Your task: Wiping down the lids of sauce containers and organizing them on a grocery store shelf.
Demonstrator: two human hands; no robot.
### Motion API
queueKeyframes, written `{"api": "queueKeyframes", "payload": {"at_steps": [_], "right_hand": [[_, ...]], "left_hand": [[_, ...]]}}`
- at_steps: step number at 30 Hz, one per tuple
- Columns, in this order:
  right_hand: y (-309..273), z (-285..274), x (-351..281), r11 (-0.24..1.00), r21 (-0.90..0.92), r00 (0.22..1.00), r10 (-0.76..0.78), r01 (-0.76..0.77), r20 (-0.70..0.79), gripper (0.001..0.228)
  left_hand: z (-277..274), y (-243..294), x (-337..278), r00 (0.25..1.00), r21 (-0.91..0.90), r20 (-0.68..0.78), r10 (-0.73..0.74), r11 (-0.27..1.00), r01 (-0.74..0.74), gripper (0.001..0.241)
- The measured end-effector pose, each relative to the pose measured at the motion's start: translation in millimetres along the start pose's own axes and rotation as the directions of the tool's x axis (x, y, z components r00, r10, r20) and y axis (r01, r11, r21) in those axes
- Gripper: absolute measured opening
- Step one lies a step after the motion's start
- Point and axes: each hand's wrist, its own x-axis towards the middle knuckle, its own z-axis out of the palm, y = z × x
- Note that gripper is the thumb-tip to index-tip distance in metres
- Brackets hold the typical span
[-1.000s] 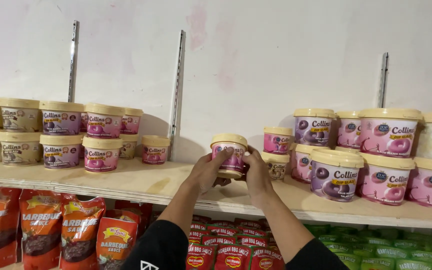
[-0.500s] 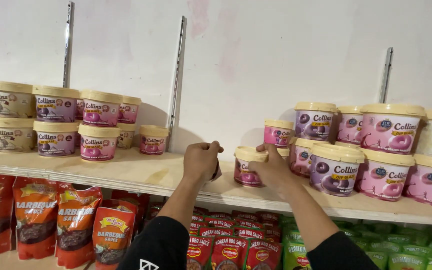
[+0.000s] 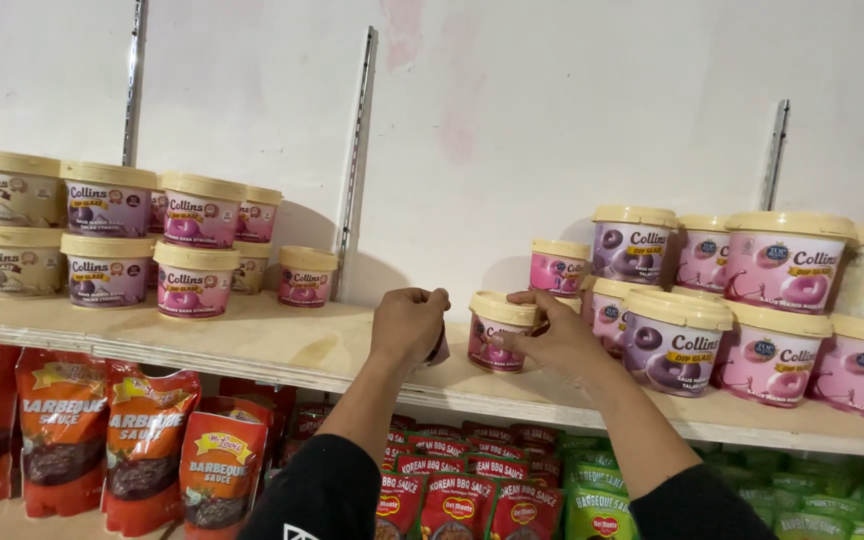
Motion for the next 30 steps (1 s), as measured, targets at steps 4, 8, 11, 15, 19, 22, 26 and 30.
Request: {"api": "queueKeyframes", "payload": {"at_steps": [4, 8, 11, 15, 19, 22, 26, 30], "right_hand": [[-10.4, -1.2, -2.4, 0.999, 0.021, 1.0, 0.025, -0.025, -0.006, 0.073], [3.7, -6.0, 6.1, 0.999, -0.02, 0.999, 0.042, -0.042, 0.009, 0.071], [32.1, -9.9, 29.2, 0.986, -0.157, 0.998, 0.057, -0.061, -0.026, 0.071], [12.6, -19.3, 15.2, 0.972, -0.19, 0.988, 0.119, -0.136, -0.099, 0.066], [1.4, -52.1, 14.0, 0.901, -0.407, 0.988, 0.13, -0.151, -0.08, 0.069], [-2.5, -76.5, 22.1, 0.727, -0.682, 0.994, 0.11, -0.077, 0.005, 0.061], [-16.9, -83.0, 15.0, 0.558, -0.83, 1.0, 0.005, 0.005, 0.009, 0.03], [-9.0, -88.3, 14.7, 0.525, -0.851, 1.0, 0.012, -0.012, -0.007, 0.037]], "left_hand": [[-1.6, 2.4, -4.5, 1.0, 0.025, 0.007, 0.003, 1.0, -0.003, 0.036], [-5.7, 9.4, -17.1, 1.0, 0.032, 0.025, 0.003, 0.999, -0.004, 0.037], [-4.1, 1.8, -8.9, 0.999, 0.047, 0.028, 0.018, 0.999, -0.02, 0.039], [-5.9, 5.6, -15.1, 0.999, 0.05, 0.031, 0.008, 0.999, -0.01, 0.039], [-8.3, 11.2, -20.6, 0.999, 0.04, 0.032, 0.016, 0.999, -0.018, 0.039], [-7.7, 16.0, -24.6, 0.999, 0.034, 0.044, -0.008, 0.999, 0.006, 0.037], [-6.9, 15.2, -26.8, 0.999, 0.013, 0.05, -0.02, 1.0, 0.019, 0.04], [-10.4, 25.1, -38.8, 0.999, 0.042, 0.035, -0.026, 0.999, 0.025, 0.038]]}}
